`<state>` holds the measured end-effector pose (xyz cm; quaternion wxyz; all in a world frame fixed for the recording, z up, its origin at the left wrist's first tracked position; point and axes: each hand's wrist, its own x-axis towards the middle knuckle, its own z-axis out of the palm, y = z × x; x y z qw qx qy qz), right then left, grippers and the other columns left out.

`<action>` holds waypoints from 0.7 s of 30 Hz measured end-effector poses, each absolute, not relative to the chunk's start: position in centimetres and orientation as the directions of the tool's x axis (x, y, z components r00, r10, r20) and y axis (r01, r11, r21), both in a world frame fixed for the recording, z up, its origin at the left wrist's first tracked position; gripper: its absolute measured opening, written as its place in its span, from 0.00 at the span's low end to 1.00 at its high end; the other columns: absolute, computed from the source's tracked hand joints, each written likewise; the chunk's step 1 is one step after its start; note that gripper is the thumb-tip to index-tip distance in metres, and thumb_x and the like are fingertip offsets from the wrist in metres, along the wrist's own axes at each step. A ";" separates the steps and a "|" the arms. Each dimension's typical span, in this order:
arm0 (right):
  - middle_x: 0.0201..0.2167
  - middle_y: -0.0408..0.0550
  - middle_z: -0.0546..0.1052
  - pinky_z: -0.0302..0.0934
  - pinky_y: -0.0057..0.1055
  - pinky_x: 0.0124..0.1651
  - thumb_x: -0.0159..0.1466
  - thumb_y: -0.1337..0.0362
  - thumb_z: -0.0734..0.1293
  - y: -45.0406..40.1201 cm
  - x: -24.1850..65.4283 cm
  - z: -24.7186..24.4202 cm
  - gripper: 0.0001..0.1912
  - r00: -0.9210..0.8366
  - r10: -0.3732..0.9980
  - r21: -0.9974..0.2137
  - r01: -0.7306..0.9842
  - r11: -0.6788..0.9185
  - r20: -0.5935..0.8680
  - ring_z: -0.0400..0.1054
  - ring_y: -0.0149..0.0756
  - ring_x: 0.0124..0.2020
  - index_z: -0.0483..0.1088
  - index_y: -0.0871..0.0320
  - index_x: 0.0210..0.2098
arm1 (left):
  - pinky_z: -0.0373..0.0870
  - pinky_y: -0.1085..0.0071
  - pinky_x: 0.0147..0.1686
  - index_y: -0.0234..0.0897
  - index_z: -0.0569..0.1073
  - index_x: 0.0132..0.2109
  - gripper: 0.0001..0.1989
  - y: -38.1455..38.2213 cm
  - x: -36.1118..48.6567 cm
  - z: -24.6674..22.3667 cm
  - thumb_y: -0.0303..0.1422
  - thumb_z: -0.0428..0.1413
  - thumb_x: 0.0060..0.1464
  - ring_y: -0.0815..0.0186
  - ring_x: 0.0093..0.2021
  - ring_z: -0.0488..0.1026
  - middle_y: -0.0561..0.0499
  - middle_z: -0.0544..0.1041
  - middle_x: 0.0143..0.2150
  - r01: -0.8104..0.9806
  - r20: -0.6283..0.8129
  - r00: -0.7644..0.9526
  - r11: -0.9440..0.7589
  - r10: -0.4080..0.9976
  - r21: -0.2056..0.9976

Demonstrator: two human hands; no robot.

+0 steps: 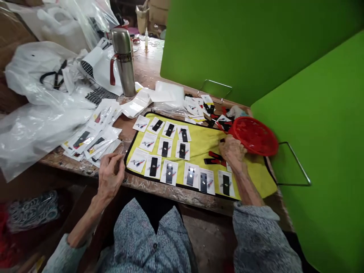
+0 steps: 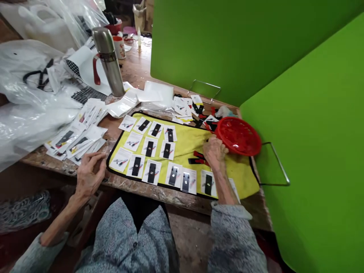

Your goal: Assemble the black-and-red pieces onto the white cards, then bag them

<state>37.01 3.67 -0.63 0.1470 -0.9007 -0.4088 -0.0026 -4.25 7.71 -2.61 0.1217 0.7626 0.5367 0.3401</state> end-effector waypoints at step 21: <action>0.25 0.40 0.68 0.60 0.27 0.30 0.56 0.57 0.69 8.8 20.1 2.0 0.12 0.007 0.989 -0.986 0.073 -0.148 -0.148 0.64 0.29 0.25 0.65 0.58 0.32 | 0.66 0.74 0.25 0.35 0.71 0.40 0.10 8.0 3.8 -0.2 0.37 0.56 0.54 0.72 0.24 0.69 0.53 0.73 0.30 0.050 -0.136 0.255 0.127 0.957 0.991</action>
